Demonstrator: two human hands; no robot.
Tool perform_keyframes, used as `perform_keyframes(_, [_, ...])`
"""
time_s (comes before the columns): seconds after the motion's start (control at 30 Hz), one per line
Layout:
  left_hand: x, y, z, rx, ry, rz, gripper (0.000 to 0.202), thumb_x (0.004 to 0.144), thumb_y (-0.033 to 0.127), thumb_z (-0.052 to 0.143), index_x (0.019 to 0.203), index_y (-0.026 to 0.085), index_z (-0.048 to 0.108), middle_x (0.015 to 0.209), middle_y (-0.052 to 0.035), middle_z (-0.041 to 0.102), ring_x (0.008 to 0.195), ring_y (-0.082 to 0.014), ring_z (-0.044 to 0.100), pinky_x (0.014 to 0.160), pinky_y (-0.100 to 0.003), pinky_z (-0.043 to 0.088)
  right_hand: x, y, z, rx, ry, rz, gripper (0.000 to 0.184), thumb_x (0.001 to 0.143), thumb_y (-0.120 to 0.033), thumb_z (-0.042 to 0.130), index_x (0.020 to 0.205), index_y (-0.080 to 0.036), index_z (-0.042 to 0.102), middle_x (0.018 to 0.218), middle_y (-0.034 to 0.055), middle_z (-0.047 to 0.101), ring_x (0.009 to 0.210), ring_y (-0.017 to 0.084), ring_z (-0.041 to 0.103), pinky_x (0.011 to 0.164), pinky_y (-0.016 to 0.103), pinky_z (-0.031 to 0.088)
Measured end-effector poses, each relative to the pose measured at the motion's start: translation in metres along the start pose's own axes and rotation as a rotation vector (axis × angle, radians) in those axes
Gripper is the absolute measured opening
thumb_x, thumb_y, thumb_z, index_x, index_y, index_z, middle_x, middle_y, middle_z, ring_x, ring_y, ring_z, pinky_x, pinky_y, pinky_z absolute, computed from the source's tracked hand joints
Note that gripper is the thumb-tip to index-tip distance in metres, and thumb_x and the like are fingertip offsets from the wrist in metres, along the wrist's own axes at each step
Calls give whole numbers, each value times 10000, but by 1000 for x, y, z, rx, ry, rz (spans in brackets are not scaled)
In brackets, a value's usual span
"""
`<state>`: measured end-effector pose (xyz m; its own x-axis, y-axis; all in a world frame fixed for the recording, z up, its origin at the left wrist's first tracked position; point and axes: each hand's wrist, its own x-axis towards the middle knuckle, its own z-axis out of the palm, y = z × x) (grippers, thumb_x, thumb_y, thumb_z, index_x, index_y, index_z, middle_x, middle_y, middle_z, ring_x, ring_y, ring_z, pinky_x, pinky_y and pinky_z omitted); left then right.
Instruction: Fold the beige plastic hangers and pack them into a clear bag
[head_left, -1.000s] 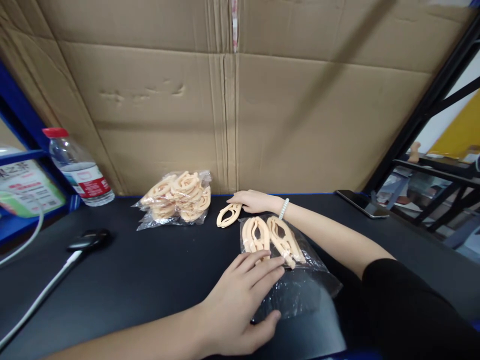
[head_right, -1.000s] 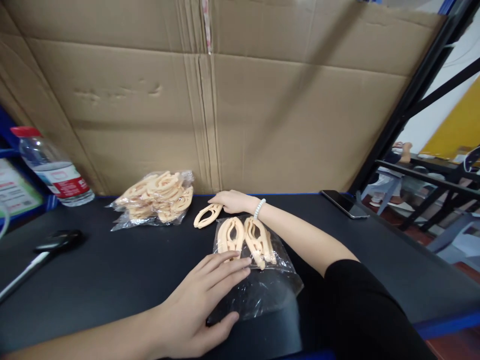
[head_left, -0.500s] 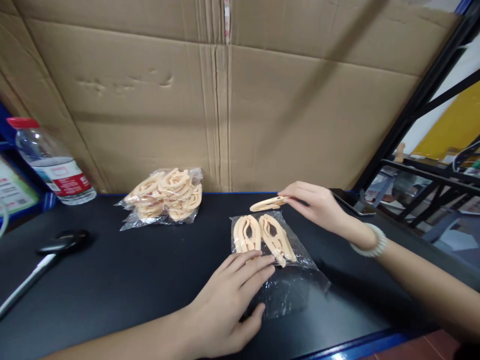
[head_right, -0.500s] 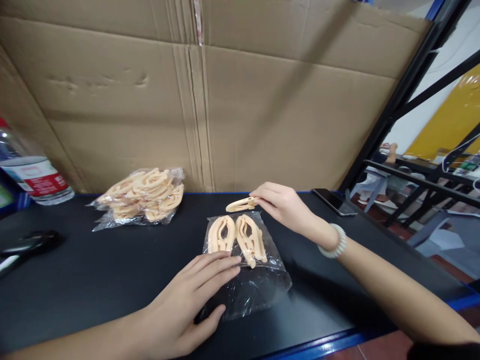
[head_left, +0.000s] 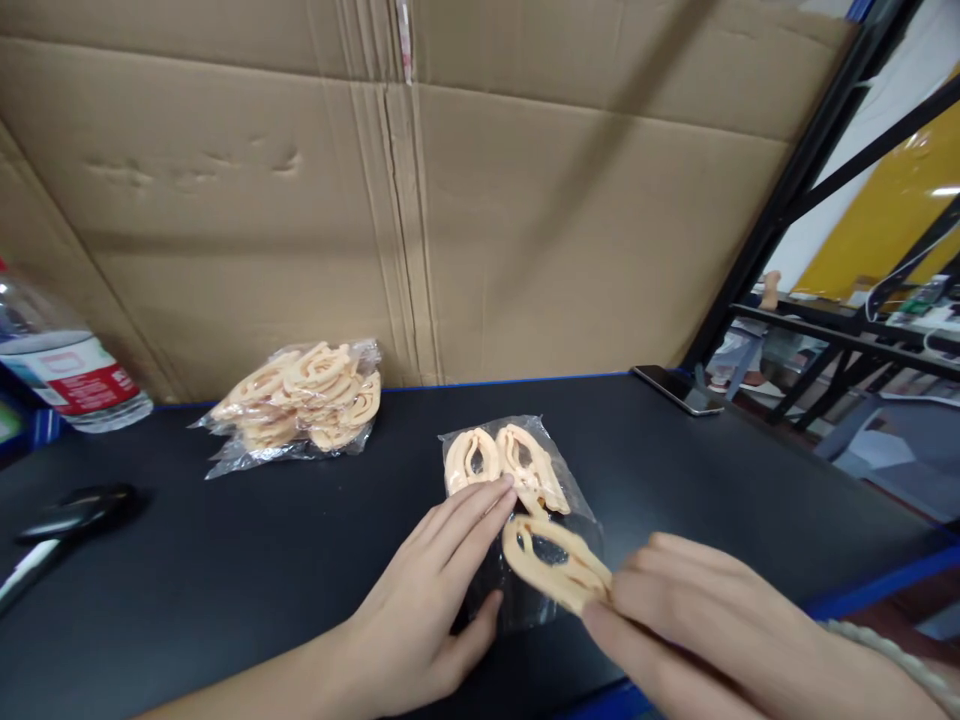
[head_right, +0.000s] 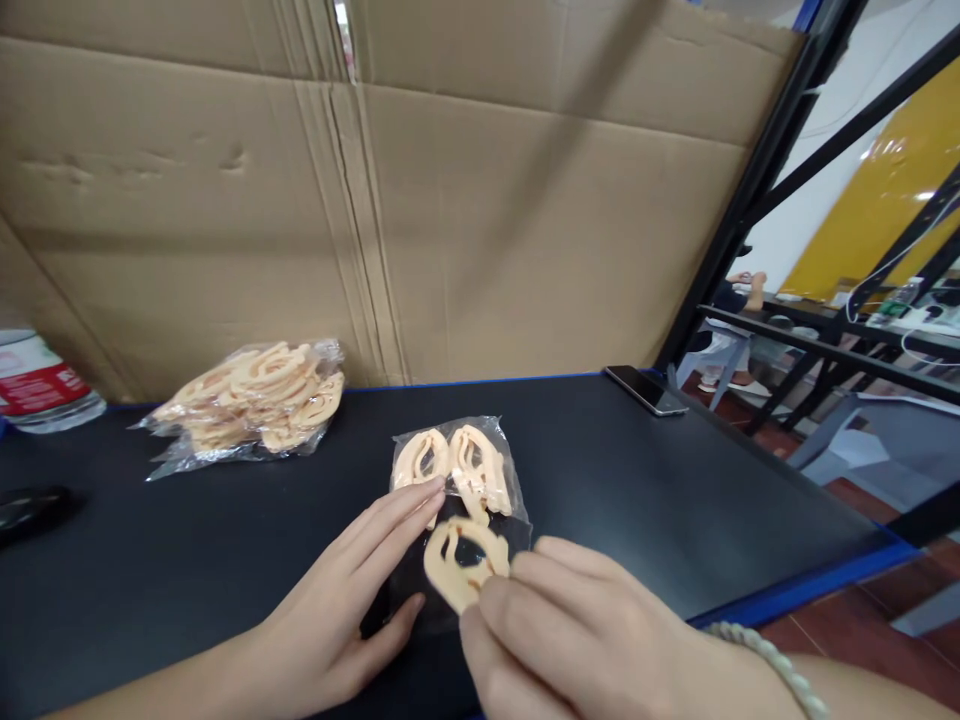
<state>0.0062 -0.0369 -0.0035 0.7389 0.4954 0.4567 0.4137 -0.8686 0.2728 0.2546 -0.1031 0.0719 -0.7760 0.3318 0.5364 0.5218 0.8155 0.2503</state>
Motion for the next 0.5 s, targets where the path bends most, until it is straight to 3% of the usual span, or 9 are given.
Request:
perform_keyframes(0.07, [0, 0, 0, 22, 6, -9, 773, 826, 84, 495, 1517, 174, 162, 1562, -117, 280, 1424, -280, 277, 1149, -483, 346, 10, 3, 19, -107, 26, -75, 315, 897, -66, 436, 810, -176, 719, 720, 71, 675, 630, 192, 597, 605, 343, 521])
perform_keyframes(0.13, [0, 1, 0, 52, 11, -5, 752, 830, 81, 489, 1512, 168, 184, 1553, -116, 300, 1418, -273, 288, 1145, -475, 354, 16, 8, 41, -200, 52, -63, 327, 907, -60, 421, 744, -136, 694, 678, 84, 628, 598, 196, 542, 571, 363, 460])
perform_keyframes(0.27, [0, 0, 0, 115, -3, -4, 697, 835, 79, 481, 1487, 173, 253, 1509, -111, 376, 1393, -268, 329, 1119, -474, 385, 17, 18, 74, -339, -62, 17, 297, 882, -26, 428, 710, -100, 659, 668, 84, 580, 639, 208, 511, 585, 356, 389])
perform_keyframes(0.37, [1, -3, -2, 141, 7, 3, 647, 846, 81, 474, 1462, 202, 315, 1493, -107, 390, 1373, -272, 355, 1089, -486, 408, 12, 22, 78, -344, -92, 34, 259, 890, -53, 444, 742, -106, 650, 684, 76, 571, 673, 213, 498, 618, 358, 369])
perform_keyframes(0.5, [5, -5, -5, 150, -45, 92, 597, 849, 80, 474, 1426, 209, 391, 1515, -107, 355, 1388, -283, 323, 1078, -483, 404, 0, 36, 66, -259, -148, 118, 196, 896, -72, 467, 791, -141, 618, 737, 58, 578, 692, 199, 482, 623, 334, 344])
